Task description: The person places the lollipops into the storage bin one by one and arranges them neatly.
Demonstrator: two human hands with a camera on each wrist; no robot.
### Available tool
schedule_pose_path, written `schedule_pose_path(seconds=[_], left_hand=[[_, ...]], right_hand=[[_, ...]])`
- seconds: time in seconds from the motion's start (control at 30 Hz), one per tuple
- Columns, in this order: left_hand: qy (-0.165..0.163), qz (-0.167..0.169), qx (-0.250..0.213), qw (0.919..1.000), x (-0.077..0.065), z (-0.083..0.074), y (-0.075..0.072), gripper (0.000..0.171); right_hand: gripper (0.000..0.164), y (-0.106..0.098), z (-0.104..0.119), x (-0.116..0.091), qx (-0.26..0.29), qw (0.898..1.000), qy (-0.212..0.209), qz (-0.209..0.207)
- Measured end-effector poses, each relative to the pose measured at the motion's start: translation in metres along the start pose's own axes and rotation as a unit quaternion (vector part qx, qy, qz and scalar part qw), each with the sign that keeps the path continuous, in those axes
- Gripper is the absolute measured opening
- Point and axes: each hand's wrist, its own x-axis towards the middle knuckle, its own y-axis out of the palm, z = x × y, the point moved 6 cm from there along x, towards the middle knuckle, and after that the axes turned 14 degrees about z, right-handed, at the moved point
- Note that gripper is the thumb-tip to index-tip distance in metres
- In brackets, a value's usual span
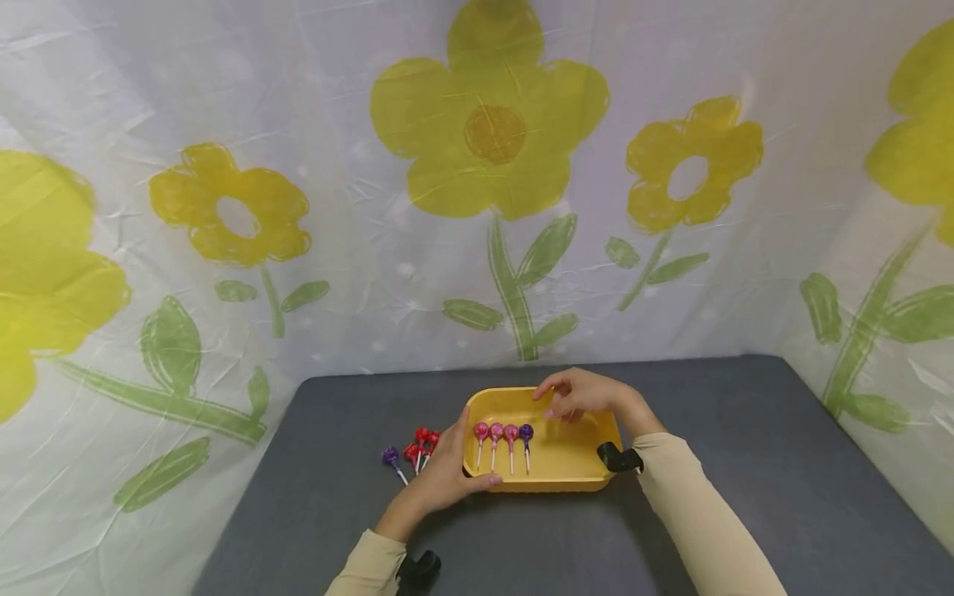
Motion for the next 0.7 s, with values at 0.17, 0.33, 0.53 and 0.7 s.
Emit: schedule_pose_path(seconds=[0.17,0.33,0.53,0.7], left_hand=[[-0.004,-0.002,0.003,1.0,0.001,0.002,0.001,0.127],[-0.004,-0.003,0.003,1.0,0.002,0.002,0.001,0.127],[-0.001,-0.005,0.002,1.0,0.002,0.001,0.001,0.127],[-0.002,-0.006,-0.001,1.0,0.001,0.001,0.001,0.126]], right_hand=[[0.044,-0.004,0.004,-0.015,0.003,1.0,-0.016,-0.004],[0.042,-0.007,0.004,-0.03,0.006,0.999,-0.04,-0.014],[0.042,-0.01,0.006,-0.051,-0.012,0.997,-0.058,-0.041],[0.04,-0.012,0.008,-0.068,-0.057,0.994,-0.058,-0.078]])
